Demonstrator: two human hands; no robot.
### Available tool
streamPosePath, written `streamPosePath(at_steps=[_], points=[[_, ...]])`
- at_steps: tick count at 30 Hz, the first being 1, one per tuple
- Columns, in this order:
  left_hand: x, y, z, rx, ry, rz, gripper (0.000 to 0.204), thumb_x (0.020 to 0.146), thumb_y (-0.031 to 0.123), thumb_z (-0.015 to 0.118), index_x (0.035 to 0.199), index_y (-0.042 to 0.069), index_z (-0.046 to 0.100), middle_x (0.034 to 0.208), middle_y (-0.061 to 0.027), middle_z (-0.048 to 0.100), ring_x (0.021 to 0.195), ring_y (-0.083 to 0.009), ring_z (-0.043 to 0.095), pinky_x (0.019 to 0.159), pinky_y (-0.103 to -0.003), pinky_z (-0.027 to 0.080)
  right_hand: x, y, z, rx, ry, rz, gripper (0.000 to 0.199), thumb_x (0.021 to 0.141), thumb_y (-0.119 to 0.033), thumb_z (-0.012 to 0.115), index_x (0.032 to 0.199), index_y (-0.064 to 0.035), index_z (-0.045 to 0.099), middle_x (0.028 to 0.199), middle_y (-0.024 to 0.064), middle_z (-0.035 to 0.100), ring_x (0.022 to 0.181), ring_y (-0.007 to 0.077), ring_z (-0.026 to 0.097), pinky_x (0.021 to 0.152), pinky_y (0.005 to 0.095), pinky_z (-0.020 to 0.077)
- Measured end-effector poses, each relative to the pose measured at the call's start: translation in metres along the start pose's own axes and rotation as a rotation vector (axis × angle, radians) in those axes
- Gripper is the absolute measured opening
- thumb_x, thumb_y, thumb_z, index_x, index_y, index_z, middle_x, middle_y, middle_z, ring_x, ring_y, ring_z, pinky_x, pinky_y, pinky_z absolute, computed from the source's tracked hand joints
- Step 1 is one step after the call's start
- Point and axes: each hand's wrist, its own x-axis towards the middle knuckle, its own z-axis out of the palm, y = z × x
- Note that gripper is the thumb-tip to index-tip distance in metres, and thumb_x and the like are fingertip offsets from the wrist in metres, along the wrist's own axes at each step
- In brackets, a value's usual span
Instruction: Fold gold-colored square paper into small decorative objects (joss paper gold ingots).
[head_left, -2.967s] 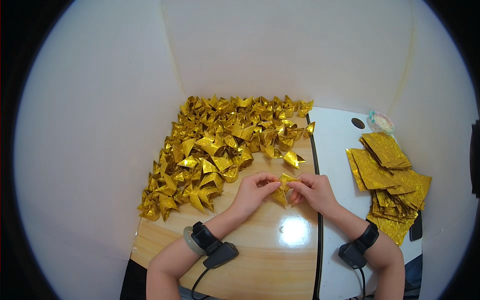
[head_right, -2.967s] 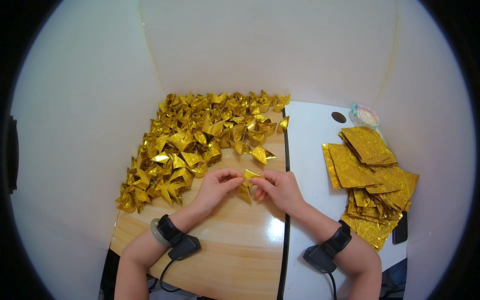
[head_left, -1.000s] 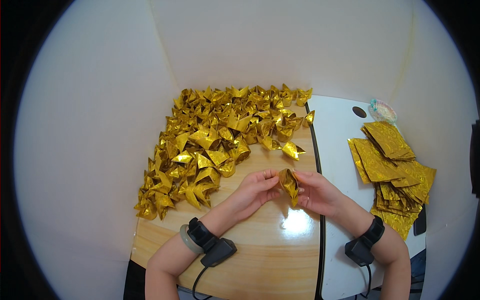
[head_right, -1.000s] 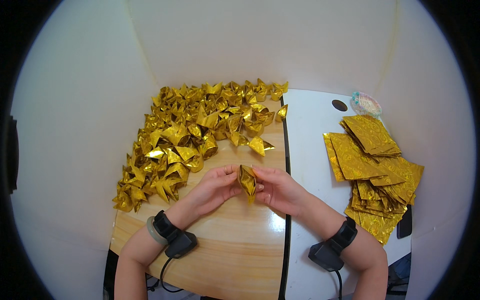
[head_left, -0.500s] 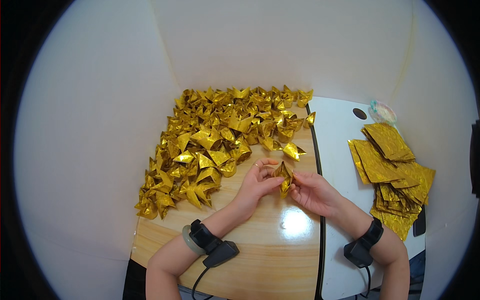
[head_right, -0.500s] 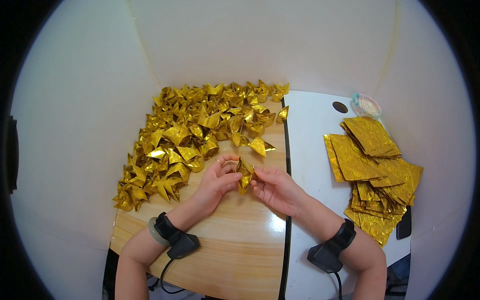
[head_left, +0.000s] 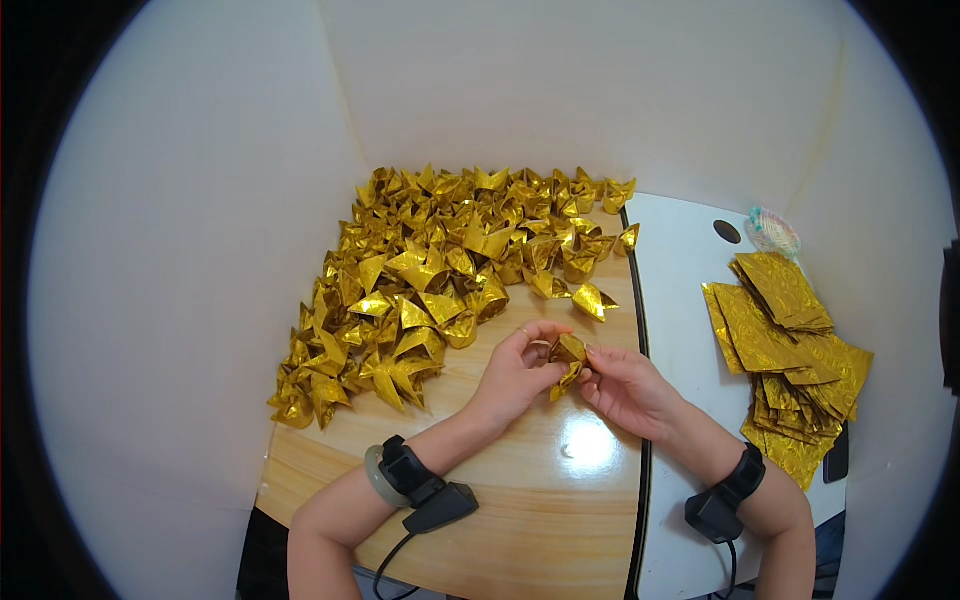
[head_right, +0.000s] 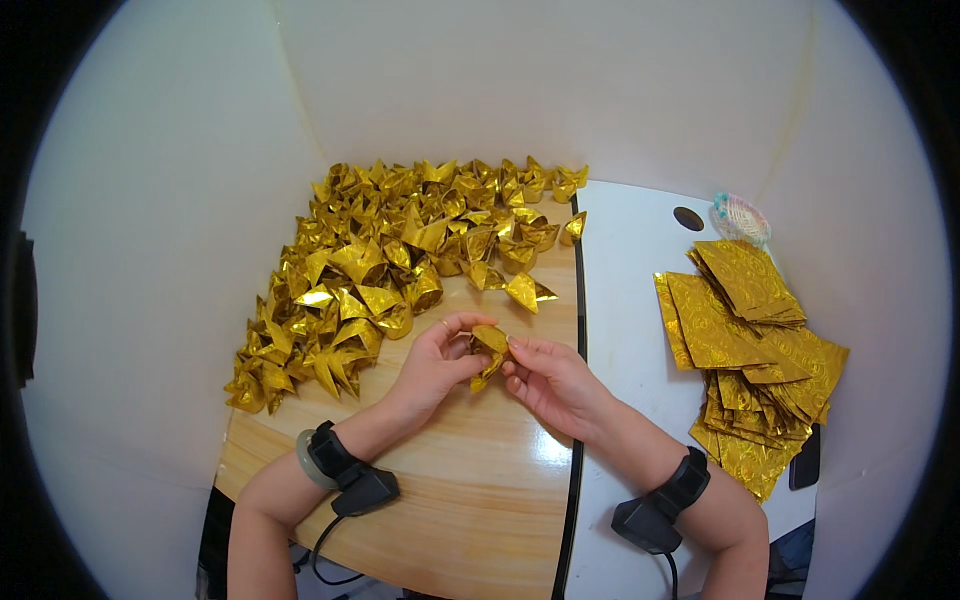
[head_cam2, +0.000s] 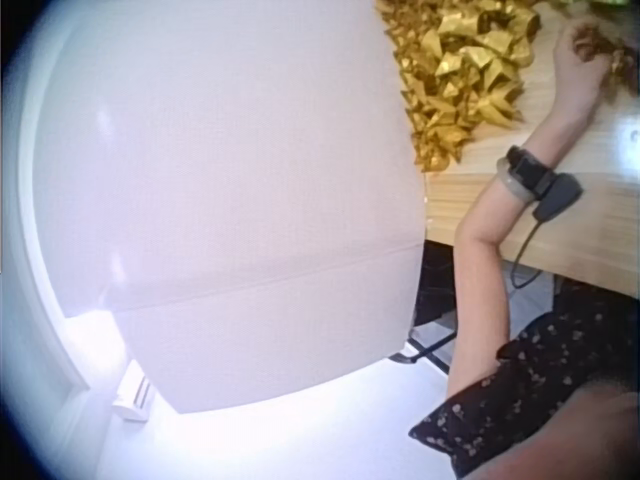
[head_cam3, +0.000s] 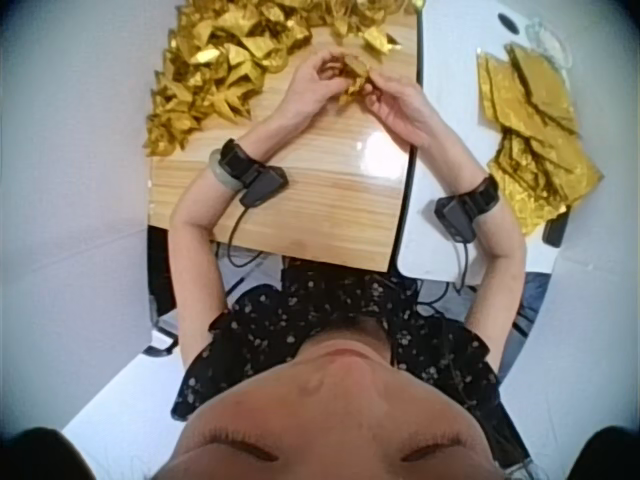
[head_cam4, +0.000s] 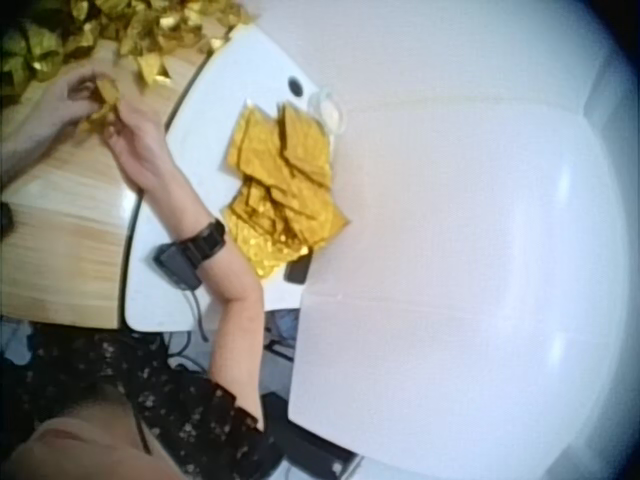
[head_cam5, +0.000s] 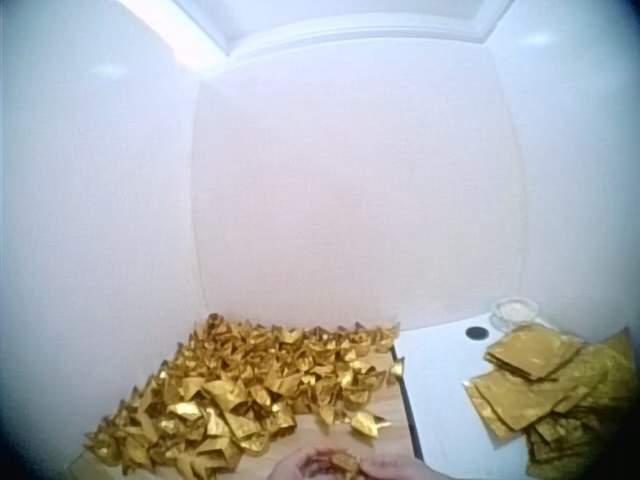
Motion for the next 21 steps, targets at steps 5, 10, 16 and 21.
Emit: streamPosePath(at_steps=[5, 10, 16, 21], points=[[0.000, 0.000, 0.001, 0.093, -0.047, 0.053, 0.058, 0.080, -0.006, 0.063, 0.135, 0.002, 0.044, 0.118, -0.0057, 0.058, 0.109, -0.0152, 0.056, 0.093, -0.028, 0.046, 0.002, 0.001, -0.006, 0.044, -0.016, -0.028, 0.017, 0.098, -0.015, 0.054, 0.108, -0.0015, 0.058, 0.094, 0.0046, 0.061, 0.085, 0.0109, 0.060, 0.077, 0.0239, 0.0525], [-0.004, -0.004, 0.007, -0.052, -0.004, 0.190, 0.063, 0.079, -0.005, 0.065, 0.137, 0.004, 0.042, 0.126, -0.0071, 0.052, 0.115, -0.0173, 0.054, 0.097, -0.030, 0.045, 0.002, -0.002, -0.001, 0.119, 0.018, -0.111, 0.022, 0.099, -0.015, 0.052, 0.114, 0.0006, 0.055, 0.103, 0.0083, 0.061, 0.090, 0.0149, 0.062, 0.083, 0.0271, 0.0544], [-0.005, 0.010, -0.003, 0.086, -0.037, 0.080, 0.053, 0.082, -0.004, 0.063, 0.132, 0.004, 0.049, 0.123, -0.0074, 0.055, 0.117, -0.0154, 0.054, 0.098, -0.029, 0.045, -0.008, -0.004, 0.016, -0.034, 0.106, -0.063, 0.023, 0.100, -0.017, 0.050, 0.115, 0.0004, 0.053, 0.107, 0.0101, 0.059, 0.093, 0.0185, 0.062, 0.080, 0.0297, 0.0553], [-0.003, 0.023, -0.014, 0.186, -0.121, -0.069, 0.038, 0.085, -0.003, 0.058, 0.123, 0.004, 0.058, 0.117, -0.0045, 0.059, 0.113, -0.0129, 0.055, 0.096, -0.027, 0.045, -0.019, -0.008, 0.007, -1.066, 0.365, -0.356, 0.025, 0.085, -0.003, 0.052, 0.110, -0.0014, 0.054, 0.102, 0.0088, 0.058, 0.091, 0.0168, 0.060, 0.069, 0.0278, 0.0509]])
